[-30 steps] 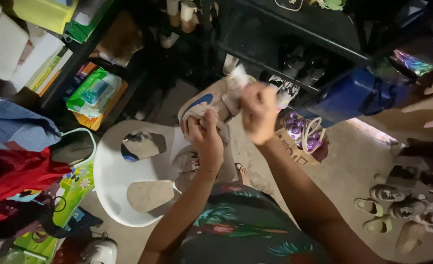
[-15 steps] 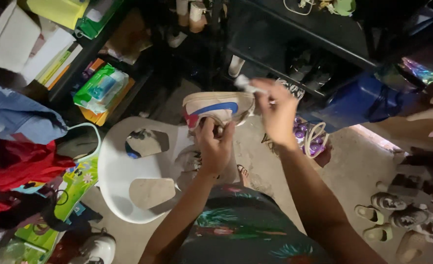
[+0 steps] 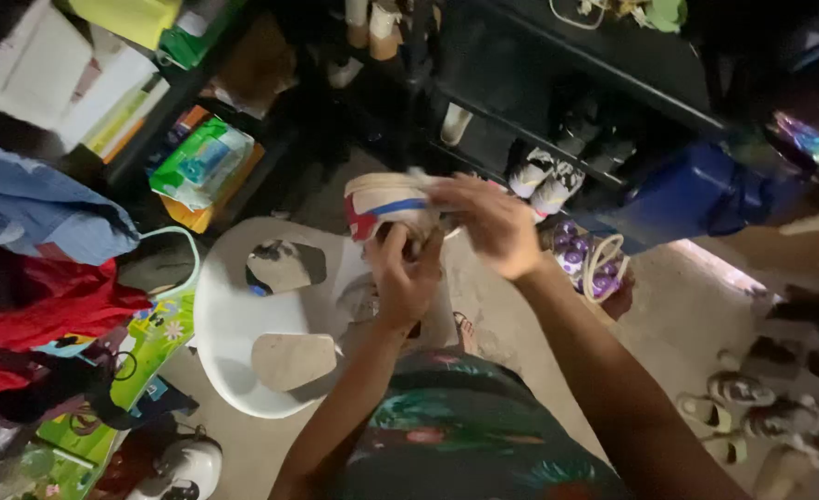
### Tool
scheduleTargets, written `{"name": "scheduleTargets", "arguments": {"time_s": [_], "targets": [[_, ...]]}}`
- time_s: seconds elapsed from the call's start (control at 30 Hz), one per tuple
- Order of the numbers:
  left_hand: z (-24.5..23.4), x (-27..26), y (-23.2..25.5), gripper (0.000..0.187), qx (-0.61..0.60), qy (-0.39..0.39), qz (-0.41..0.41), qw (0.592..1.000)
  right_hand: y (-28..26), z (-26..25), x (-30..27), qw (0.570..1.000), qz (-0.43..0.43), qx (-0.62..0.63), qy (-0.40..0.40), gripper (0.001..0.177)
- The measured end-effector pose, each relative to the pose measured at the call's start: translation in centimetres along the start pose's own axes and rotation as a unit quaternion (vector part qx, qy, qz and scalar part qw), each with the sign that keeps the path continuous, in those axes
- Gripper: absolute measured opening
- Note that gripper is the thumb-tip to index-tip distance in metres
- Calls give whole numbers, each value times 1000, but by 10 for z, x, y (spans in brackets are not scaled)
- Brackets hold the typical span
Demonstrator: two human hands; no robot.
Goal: Cleaning various pairs of shoes using a wipe.
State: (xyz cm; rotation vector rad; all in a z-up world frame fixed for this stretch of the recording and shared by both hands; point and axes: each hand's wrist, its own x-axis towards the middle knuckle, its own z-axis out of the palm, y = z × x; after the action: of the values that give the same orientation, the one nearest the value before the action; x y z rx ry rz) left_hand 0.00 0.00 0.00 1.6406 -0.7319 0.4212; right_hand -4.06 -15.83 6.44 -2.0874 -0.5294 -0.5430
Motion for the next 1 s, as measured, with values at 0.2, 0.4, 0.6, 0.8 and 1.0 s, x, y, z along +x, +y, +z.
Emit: {"name": "scheduleTargets", "arguments": {"time_s": [0.2,0.4,0.6,0.8,1.0], "targets": [[11,-17,-23,20,-256,-107,-290,916,10,20,-16,978,159,-5,131,33],[33,-36,-38,32,-74,-178,-141,971,-9,28,24,988,82,-110,64,29],[41,-55,-61,44,-100,-113,-21,988,11,24,6,991,-52,-125,3,27],[21,-28,-49,31,-154,-47,-165,973,57,-3,-78,983,-32,-156,90,29],[21,-4,-87,19,-449,134,-257,845,66,10,-130,848,506,-145,65,29]]}}
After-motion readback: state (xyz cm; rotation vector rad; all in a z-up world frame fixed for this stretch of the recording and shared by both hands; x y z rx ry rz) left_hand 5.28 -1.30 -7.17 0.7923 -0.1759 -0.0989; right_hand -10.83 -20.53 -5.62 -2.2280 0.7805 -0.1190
